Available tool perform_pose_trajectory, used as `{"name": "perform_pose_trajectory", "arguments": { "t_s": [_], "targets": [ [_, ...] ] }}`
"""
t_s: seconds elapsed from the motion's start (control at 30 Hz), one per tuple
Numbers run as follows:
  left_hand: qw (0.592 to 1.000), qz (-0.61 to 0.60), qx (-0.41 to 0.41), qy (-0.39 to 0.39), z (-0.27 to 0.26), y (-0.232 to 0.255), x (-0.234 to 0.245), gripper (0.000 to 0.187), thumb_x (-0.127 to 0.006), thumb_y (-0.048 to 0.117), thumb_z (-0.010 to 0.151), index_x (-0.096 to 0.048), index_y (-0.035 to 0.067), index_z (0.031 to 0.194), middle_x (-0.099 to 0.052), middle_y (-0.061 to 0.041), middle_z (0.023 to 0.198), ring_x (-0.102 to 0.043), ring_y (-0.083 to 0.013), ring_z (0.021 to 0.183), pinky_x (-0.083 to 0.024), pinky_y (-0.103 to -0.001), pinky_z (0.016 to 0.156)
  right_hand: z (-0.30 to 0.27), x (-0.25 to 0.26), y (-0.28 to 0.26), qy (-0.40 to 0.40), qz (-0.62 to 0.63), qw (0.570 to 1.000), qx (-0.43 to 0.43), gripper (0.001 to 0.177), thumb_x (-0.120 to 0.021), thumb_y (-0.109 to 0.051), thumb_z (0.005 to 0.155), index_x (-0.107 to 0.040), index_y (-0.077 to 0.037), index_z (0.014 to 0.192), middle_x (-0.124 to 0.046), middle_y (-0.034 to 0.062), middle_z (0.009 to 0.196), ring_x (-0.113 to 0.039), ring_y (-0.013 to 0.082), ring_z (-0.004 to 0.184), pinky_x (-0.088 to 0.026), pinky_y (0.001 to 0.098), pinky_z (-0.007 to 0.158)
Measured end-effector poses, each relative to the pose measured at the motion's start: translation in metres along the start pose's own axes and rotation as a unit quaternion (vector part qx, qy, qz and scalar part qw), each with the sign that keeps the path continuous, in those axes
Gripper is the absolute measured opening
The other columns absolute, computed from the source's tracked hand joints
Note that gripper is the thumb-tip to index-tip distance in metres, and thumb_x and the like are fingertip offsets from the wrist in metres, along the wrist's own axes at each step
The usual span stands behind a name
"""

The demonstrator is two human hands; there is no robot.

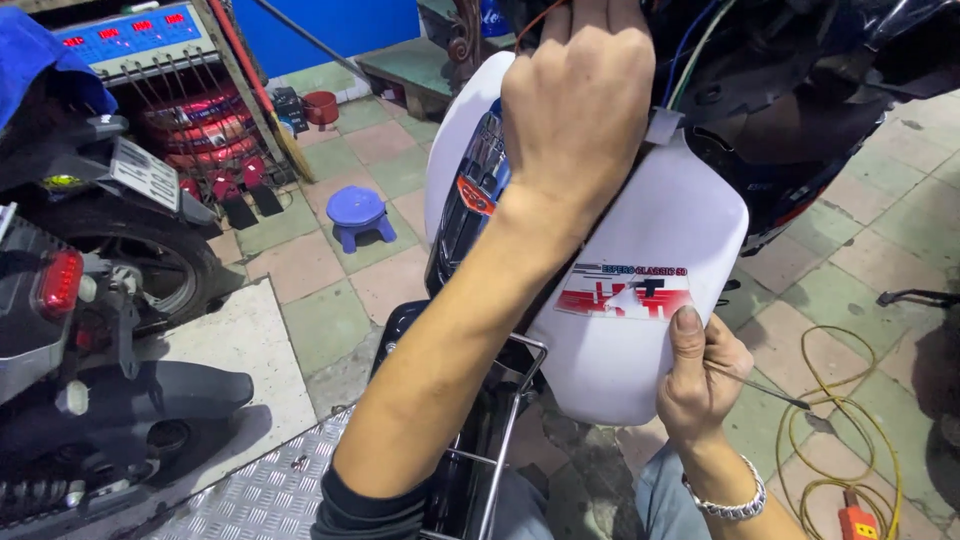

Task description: The person removes the motorcycle's front fairing and handlebar assembly. They use a screwdriver to loosen screws, disconnect wiring, and detach the front panel, exposing the internal components.

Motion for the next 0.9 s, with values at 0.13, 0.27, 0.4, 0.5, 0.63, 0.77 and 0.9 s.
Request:
{"name": "perform_pose_trajectory", "arguments": {
  "t_s": [0.13,0.27,0.4,0.5,0.63,0.77,0.9],
  "targets": [
    [0.995,-0.034,-0.082,0.047,0.03,-0.022,0.03,0.017,-0.064,0.009,0.076,-0.058,0.022,0.068,-0.055,-0.002,0.061,-0.06,-0.029,0.049,-0.041,-0.045,0.037,-0.003,0.001,0.003,0.02,0.003,1.0,-0.012,0.035,-0.054,-0.028,0.107,-0.068,0.004,0.103,-0.074,0.0139,0.105,-0.07,0.0201,0.084,-0.058,0.0271,0.064],
    [0.992,-0.05,-0.096,0.066,0.033,-0.018,0.042,0.016,-0.064,0.008,0.078,-0.058,0.021,0.071,-0.056,-0.003,0.064,-0.06,-0.0292,0.052,-0.041,-0.045,0.04,-0.003,-0.001,0.0,0.018,0.021,0.999,-0.02,0.036,-0.053,-0.029,0.106,-0.069,0.004,0.108,-0.074,0.0141,0.108,-0.071,0.0217,0.092,-0.06,0.029,0.075],
    [0.989,-0.049,-0.104,0.09,0.043,-0.028,0.05,0.015,-0.064,0.007,0.079,-0.059,0.02,0.073,-0.057,-0.003,0.067,-0.06,-0.0294,0.055,-0.041,-0.044,0.044,-0.001,-0.001,-0.002,0.008,0.018,1.0,-0.002,0.036,-0.053,-0.027,0.106,-0.068,0.005,0.112,-0.074,0.0153,0.112,-0.073,0.0228,0.093,-0.063,0.0284,0.074],
    [0.987,-0.05,-0.112,0.107,0.048,-0.036,0.05,0.014,-0.065,0.007,0.081,-0.06,0.019,0.075,-0.057,-0.004,0.069,-0.06,-0.0296,0.057,-0.041,-0.044,0.047,0.002,0.0,-0.003,0.019,-0.024,0.999,0.026,0.037,-0.052,-0.026,0.106,-0.069,0.006,0.103,-0.075,0.0136,0.1,-0.07,0.0191,0.079,-0.056,0.0259,0.061],
    [0.982,-0.052,-0.129,0.127,0.054,-0.043,0.042,0.013,-0.065,0.006,0.082,-0.061,0.017,0.077,-0.058,-0.005,0.071,-0.06,-0.0298,0.06,-0.041,-0.044,0.051,0.0,0.003,0.002,0.03,-0.034,0.999,0.005,0.037,-0.052,-0.025,0.105,-0.07,0.007,0.103,-0.075,0.0132,0.101,-0.07,0.0191,0.084,-0.055,0.027,0.065],
    [0.978,-0.062,-0.144,0.14,0.045,-0.055,0.017,0.012,-0.065,0.005,0.084,-0.061,0.016,0.08,-0.059,-0.005,0.074,-0.059,-0.03,0.063,-0.041,-0.044,0.054,-0.003,0.006,0.009,0.028,-0.056,0.998,-0.016,0.039,-0.052,-0.029,0.103,-0.071,0.005,0.104,-0.077,0.0151,0.1,-0.074,0.0216,0.079,-0.059,0.0274,0.059],
    [0.973,-0.063,-0.156,0.158,0.043,-0.067,0.008,0.011,-0.065,0.004,0.085,-0.062,0.014,0.082,-0.06,-0.006,0.077,-0.059,-0.0303,0.066,-0.041,-0.044,0.058,-0.008,0.014,0.022,0.057,-0.079,0.994,-0.055,0.038,-0.053,-0.029,0.102,-0.072,0.004,0.099,-0.077,0.0121,0.094,-0.071,0.0191,0.078,-0.054,0.0288,0.06]
  ]
}}
Point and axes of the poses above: each hand's wrist, its own z-axis towards the middle knuckle, its own x-axis out of the back of the hand, y = z × x, the point moved 8 cm from there along z, towards the middle knuckle
